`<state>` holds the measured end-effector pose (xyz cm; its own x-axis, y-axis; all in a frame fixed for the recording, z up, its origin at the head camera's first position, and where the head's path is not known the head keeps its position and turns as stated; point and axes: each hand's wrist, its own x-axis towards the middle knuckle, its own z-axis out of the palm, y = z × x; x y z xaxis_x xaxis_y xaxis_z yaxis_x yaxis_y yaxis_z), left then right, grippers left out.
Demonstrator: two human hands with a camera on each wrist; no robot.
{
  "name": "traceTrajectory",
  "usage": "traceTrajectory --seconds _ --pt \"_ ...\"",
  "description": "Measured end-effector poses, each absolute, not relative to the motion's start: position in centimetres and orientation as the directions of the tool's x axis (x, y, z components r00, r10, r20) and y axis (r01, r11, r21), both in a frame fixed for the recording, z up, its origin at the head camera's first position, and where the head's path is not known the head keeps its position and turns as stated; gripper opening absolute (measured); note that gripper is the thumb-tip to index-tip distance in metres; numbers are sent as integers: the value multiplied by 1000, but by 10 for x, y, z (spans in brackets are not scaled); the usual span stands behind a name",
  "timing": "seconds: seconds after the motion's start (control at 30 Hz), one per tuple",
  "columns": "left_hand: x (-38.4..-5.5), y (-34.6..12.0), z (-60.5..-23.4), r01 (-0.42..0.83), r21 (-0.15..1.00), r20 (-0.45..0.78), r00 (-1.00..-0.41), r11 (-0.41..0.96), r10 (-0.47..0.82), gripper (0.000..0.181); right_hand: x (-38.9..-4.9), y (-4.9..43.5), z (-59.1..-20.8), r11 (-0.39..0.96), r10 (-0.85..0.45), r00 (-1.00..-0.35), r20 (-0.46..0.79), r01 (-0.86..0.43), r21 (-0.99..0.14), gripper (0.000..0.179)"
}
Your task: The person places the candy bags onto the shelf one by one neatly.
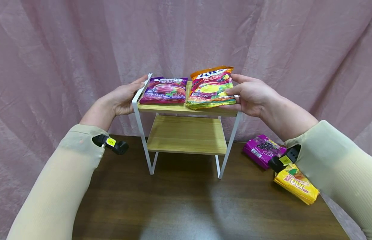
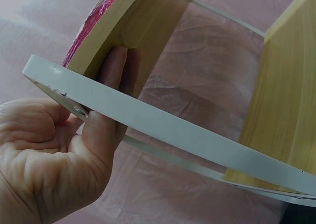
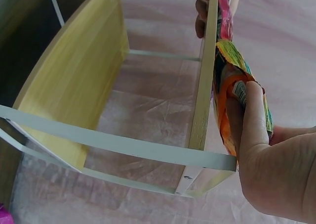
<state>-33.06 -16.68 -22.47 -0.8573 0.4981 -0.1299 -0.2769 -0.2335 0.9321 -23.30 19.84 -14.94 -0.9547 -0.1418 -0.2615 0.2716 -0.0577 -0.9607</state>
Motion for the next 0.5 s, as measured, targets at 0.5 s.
traceTrajectory --seconds 0.5 --pt "-330 -167 -223 -287 931 -143 -855 -226 498 56 -242 197 -143 65 -112 -945 -308 302 -951 72"
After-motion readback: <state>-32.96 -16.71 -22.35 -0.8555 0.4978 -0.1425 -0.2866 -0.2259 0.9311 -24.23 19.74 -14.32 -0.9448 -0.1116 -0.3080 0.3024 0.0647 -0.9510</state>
